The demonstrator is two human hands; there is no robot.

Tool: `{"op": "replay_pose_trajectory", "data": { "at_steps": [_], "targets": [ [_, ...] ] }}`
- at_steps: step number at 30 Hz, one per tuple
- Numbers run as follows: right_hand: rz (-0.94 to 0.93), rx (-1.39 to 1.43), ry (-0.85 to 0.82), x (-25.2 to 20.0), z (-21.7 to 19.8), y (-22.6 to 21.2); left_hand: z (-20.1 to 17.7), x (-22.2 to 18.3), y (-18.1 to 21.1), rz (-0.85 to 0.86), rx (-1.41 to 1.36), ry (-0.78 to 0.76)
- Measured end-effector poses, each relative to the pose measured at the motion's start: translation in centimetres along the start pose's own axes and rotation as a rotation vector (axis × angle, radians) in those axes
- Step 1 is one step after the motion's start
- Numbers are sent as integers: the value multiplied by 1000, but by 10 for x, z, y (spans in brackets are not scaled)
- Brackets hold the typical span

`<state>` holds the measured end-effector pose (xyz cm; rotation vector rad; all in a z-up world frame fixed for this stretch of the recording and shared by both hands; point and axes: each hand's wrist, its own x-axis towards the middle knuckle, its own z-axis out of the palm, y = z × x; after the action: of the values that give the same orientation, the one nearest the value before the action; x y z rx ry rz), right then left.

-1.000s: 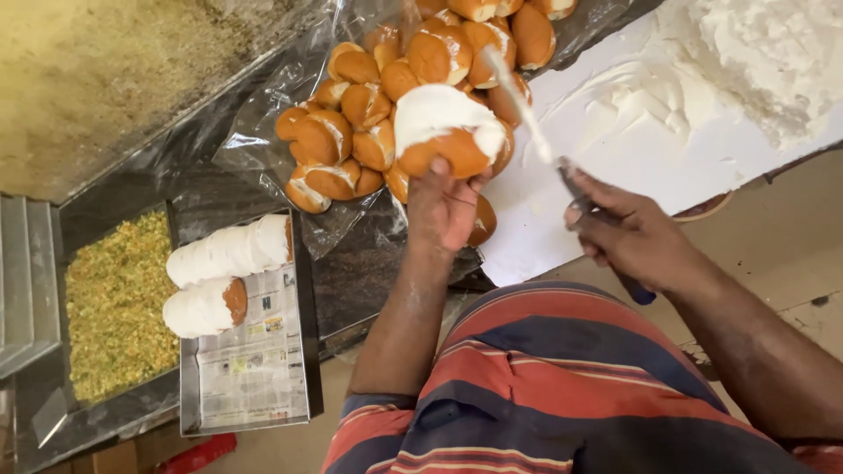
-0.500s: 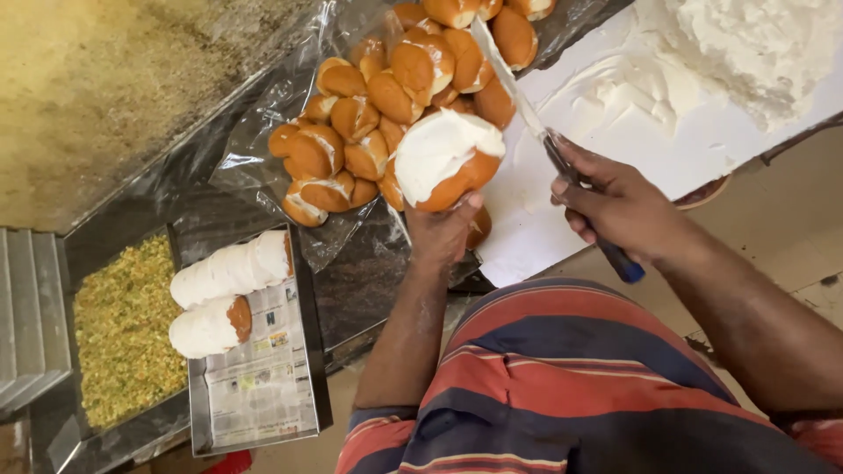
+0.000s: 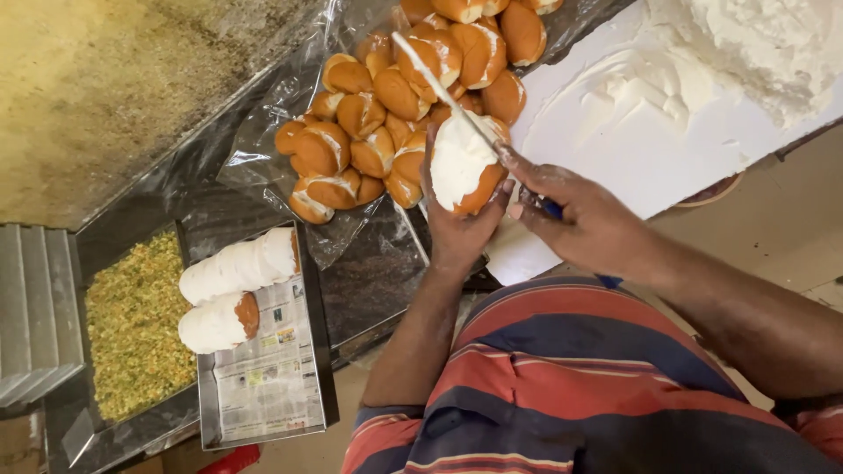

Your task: Spreading white cream onto sliced buns and arranging them into a tray.

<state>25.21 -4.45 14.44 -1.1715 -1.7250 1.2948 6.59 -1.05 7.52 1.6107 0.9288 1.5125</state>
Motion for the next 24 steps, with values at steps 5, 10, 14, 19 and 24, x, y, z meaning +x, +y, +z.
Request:
{"op": "replay_pose_trajectory", "data": {
  "at_steps": [5,10,14,19,24],
  "targets": [
    [-122,-277,14,-8,17,-23,-7,0,2,-61,41,70],
    [-293,-256,-232,-26,13,-7,-12,10,10,-238,85,270],
    [-11,74,-261,-24,2,16,-24,-3,-38,-286,-267,408],
    [431,458,-98,-15,-9,21,-16,-5,-33,-130,-255,391],
    [471,391,-91,-17,-5,10,-9,-3,-21,-135,-195,355]
  ]
}}
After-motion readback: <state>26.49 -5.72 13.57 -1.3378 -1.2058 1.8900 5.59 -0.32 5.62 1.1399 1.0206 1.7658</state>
